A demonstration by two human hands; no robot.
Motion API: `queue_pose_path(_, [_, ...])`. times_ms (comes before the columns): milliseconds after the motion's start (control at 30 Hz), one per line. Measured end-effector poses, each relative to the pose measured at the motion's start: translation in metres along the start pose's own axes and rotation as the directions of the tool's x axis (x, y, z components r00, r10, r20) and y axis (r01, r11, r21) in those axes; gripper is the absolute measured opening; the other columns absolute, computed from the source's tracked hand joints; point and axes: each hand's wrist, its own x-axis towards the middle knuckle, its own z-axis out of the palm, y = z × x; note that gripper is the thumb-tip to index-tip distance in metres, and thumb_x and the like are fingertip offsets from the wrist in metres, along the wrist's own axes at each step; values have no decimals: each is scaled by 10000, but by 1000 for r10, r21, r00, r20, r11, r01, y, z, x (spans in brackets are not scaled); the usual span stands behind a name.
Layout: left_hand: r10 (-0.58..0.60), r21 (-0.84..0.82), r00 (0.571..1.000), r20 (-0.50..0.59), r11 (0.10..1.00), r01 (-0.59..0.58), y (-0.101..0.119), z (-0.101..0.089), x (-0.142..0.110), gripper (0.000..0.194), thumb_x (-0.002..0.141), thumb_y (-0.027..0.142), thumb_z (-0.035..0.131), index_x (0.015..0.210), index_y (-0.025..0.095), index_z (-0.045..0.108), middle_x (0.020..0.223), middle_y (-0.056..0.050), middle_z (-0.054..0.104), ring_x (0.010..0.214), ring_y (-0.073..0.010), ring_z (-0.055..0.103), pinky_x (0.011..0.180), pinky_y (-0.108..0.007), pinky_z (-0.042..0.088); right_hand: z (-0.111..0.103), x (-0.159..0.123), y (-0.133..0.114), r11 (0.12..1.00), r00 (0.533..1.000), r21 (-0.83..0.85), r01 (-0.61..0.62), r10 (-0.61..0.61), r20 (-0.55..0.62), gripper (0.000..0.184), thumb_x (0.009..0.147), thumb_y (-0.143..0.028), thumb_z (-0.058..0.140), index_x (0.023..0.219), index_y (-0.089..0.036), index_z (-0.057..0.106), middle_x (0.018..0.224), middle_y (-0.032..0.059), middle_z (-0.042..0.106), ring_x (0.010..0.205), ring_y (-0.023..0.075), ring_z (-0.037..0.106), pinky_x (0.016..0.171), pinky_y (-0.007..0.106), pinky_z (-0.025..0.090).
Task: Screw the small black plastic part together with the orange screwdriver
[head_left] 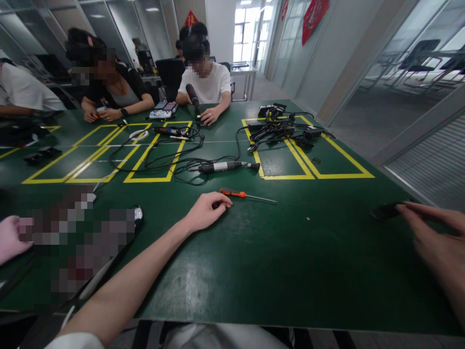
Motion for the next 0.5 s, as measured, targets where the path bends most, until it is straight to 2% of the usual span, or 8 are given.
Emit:
queue_pose_path(100, [-3, 0, 1000, -4, 1000, 3, 0, 0, 0, 226, 894, 126, 562, 930, 177, 779, 862, -27, 774, 757, -151, 678, 750, -263, 533, 3, 6, 6, 999, 998, 50, -19, 22, -58, 242, 849, -500, 681, 908, -294, 792, 745, 77, 727, 678, 330, 705, 572, 433, 501])
queue_pose_path(200, [-7, 1, 1000, -5, 1000, 7, 0, -1, 0, 226, 895, 124, 564, 935, 178, 780, 856, -25, 773, 758, -150, 680, 747, -257, 530, 8, 14, 11, 999, 987, -32, 40, -45, -154, 230, 848, -476, 679, 791, -277, 781, 754, 82, 693, 710, 324, 670, 673, 472, 501])
queue_pose_path(367, [0, -1, 1000, -5, 1000, 0, 1, 0, 0, 225, 890, 103, 570, 929, 165, 782, 847, -26, 767, 739, -142, 668, 728, -245, 515, 15, 16, 15, 987, 983, -29, 155, -157, -98, 255, 884, -447, 688, 757, -242, 771, 868, 106, 683, 857, 339, 661, 733, 488, 502])
queue_pose_path(500, [-6, 7, 1000, -6, 1000, 6, 1, 0, 0, 226, 891, 104, 569, 928, 171, 782, 830, -20, 761, 731, -142, 664, 737, -250, 520, 19, 12, 16, 967, 963, 1, 257, -255, -91, 284, 890, -467, 674, 751, -230, 742, 880, 100, 679, 823, 313, 655, 692, 462, 516])
